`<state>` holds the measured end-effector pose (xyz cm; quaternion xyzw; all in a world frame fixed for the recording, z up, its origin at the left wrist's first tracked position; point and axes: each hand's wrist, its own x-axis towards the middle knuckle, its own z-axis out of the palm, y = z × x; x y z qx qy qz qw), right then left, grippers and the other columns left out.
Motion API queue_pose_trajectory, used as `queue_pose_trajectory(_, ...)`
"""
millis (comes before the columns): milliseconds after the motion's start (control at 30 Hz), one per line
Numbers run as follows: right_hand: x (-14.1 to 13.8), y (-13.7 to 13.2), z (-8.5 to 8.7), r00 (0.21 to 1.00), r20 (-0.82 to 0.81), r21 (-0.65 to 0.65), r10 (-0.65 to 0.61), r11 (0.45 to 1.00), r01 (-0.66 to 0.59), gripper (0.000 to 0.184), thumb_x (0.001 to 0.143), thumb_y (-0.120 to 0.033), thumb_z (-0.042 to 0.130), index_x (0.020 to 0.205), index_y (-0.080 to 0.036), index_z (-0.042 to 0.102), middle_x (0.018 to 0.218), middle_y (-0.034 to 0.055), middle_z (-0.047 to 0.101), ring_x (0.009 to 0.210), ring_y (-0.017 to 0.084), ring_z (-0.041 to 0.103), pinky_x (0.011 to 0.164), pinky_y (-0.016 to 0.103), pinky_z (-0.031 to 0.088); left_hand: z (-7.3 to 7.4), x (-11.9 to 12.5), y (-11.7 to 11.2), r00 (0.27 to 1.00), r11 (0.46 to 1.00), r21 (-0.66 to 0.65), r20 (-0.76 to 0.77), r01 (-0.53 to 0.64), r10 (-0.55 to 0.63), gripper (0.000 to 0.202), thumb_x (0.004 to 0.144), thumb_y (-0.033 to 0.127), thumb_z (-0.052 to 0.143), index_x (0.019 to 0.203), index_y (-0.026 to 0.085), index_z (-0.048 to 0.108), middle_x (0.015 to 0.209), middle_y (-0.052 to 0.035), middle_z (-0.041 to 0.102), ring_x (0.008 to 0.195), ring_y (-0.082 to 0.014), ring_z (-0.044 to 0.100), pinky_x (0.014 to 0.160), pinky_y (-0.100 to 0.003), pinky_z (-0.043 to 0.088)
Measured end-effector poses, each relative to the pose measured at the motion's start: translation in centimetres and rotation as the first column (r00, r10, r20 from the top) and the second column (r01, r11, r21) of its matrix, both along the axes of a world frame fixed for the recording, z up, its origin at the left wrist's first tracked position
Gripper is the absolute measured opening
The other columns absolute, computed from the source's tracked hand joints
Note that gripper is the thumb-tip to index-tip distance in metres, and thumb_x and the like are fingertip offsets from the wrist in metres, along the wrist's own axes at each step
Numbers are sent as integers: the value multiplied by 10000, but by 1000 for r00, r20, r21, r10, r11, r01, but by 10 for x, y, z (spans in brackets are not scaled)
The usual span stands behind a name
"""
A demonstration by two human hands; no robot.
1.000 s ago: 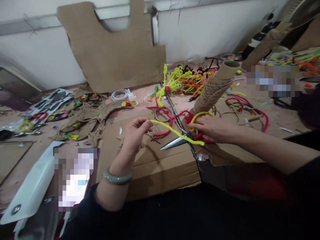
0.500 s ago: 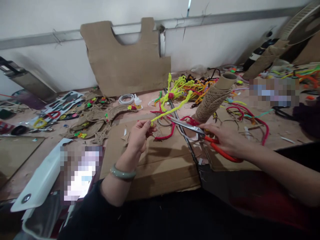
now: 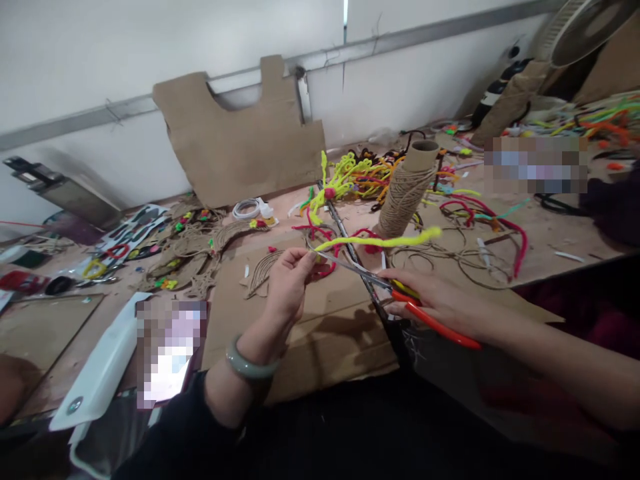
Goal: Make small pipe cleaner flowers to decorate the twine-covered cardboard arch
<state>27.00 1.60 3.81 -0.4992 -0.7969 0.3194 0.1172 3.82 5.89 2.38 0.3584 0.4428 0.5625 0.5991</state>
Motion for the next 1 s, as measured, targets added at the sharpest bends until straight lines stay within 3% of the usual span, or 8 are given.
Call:
queue_pose_trajectory(267,11,-14,-2,996,-82,28,-25,999,27,419,822,-431,497,1180,-219,548,893,52,679,740,196,629,650,280,478,-9,23,1,993,997,52,-103,56,-51,240,641,317,709,701,166,533,601,2,659,537,-121,632,511,-222,434)
queue_pose_trajectory(567,33,-22,-35,997,33,107,-75,992,71,427,813,-480,474,1107,-186,572,937,100,677,793,246,638,654,325,487,-21,44,-1,977,992,62,-191,110,-97,167,684,262,668,676,154,541,594,-4,656,537,-104,626,512,-205,422)
queue_pose_trajectory(700,36,-18,-39,996,44,123,-81,990,75,442,800,-517,478,1097,-206,582,905,90,683,774,242,646,654,323,491,-22,45,0,976,994,51,-201,101,-89,191,666,273,684,672,151,537,599,-11,659,532,-109,624,513,-209,424)
queue_pose_trajectory(833,39,-10,-29,985,108,106,-138,986,127,516,795,-554,453,1153,-198,562,931,96,687,805,253,653,661,329,501,-17,30,2,969,993,87,-240,76,-54,218,650,307,704,703,147,566,643,-19,671,556,-111,627,541,-217,448)
queue_pose_trajectory(933,41,-5,-20,961,211,97,-180,982,162,503,826,-526,420,1206,-215,528,962,84,689,855,259,653,689,340,506,-9,3,8,948,990,136,-312,-24,66,237,624,317,718,747,149,605,641,-6,661,575,-119,628,573,-234,473)
queue_pose_trajectory(1000,42,-1,-17,933,285,133,-220,973,189,490,840,-513,402,1220,-226,518,1006,89,680,898,280,644,719,374,506,-5,-21,15,892,973,223,-426,-61,153,234,646,323,702,785,147,634,664,-7,654,609,-121,624,596,-239,477)
